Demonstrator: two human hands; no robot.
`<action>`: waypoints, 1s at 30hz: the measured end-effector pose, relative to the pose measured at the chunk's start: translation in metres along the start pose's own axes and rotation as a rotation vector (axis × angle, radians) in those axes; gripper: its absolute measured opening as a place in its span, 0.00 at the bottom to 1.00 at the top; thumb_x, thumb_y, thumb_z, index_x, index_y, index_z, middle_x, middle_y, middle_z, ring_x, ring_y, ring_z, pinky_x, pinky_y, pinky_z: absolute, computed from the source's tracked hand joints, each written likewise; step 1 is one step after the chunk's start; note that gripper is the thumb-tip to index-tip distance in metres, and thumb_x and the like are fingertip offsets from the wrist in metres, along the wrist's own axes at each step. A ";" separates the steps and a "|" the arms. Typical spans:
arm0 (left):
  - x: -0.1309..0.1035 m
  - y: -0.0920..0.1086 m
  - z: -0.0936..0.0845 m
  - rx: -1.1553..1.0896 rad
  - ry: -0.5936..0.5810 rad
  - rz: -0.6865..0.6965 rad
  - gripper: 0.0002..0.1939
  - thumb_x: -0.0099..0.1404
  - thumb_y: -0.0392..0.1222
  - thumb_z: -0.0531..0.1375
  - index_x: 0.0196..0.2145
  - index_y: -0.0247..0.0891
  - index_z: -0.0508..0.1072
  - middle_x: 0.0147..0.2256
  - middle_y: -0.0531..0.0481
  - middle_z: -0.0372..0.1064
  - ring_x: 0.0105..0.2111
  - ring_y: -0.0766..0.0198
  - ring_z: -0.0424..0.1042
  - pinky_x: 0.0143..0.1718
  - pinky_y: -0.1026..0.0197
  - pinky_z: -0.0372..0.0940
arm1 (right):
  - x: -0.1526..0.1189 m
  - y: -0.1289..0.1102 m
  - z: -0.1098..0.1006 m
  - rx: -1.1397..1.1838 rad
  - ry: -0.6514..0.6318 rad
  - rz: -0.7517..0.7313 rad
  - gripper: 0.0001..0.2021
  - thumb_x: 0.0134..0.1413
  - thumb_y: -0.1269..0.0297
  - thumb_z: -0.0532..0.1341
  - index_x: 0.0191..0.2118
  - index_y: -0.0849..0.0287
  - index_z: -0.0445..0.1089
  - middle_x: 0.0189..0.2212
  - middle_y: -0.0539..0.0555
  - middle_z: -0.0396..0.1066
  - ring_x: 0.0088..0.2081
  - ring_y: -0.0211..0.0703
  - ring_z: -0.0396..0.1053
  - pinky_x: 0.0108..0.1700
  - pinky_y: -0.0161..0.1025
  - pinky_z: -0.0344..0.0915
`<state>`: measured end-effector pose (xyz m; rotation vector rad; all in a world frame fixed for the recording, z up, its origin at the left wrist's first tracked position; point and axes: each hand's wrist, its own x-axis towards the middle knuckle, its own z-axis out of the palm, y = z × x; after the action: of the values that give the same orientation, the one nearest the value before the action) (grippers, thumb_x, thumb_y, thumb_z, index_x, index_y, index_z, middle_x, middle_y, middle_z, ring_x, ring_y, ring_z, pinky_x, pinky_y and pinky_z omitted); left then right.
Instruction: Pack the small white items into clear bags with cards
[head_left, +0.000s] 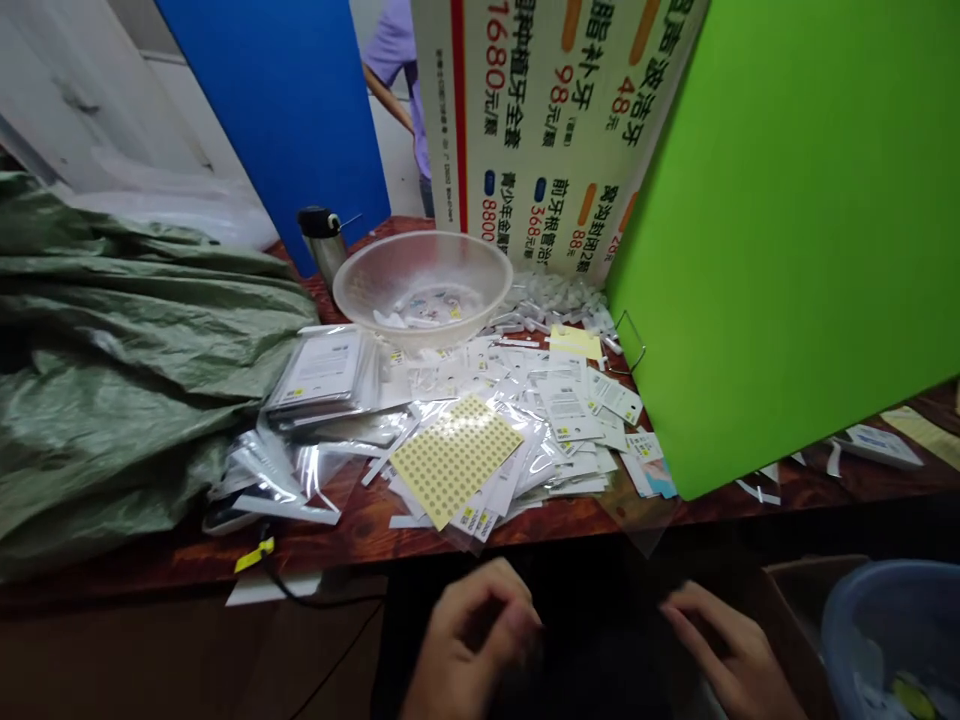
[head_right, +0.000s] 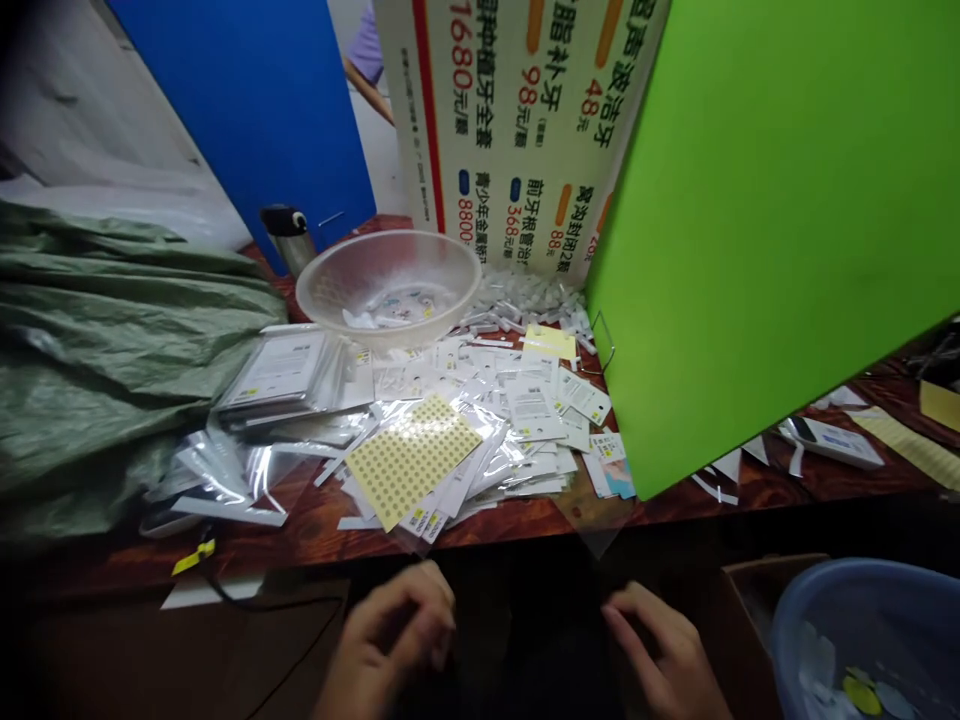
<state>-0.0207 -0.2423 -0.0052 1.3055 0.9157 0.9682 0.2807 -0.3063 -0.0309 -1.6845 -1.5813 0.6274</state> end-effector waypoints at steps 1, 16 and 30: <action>0.020 0.022 -0.006 -0.007 0.058 0.096 0.23 0.70 0.59 0.57 0.27 0.38 0.72 0.23 0.51 0.66 0.24 0.66 0.66 0.28 0.64 0.62 | 0.025 -0.018 0.004 0.002 -0.020 -0.124 0.08 0.56 0.56 0.64 0.30 0.51 0.78 0.29 0.53 0.78 0.31 0.48 0.76 0.35 0.38 0.72; 0.304 -0.013 -0.065 0.306 0.037 0.155 0.23 0.66 0.60 0.55 0.28 0.36 0.70 0.20 0.57 0.59 0.20 0.70 0.56 0.23 0.65 0.52 | 0.425 -0.076 0.102 -0.417 0.059 -0.023 0.09 0.60 0.73 0.55 0.41 0.62 0.72 0.42 0.61 0.76 0.44 0.47 0.71 0.44 0.37 0.61; 0.303 -0.009 -0.077 -0.315 0.035 0.059 0.25 0.61 0.63 0.63 0.30 0.34 0.71 0.22 0.55 0.62 0.21 0.72 0.60 0.23 0.67 0.53 | 0.474 -0.069 0.115 -0.654 0.015 -0.037 0.16 0.59 0.74 0.51 0.50 0.70 0.68 0.53 0.71 0.69 0.49 0.52 0.69 0.47 0.38 0.60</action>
<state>0.0109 0.0685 -0.0186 1.0552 0.7196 1.1341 0.2086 0.1787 0.0133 -2.0991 -1.9301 0.0635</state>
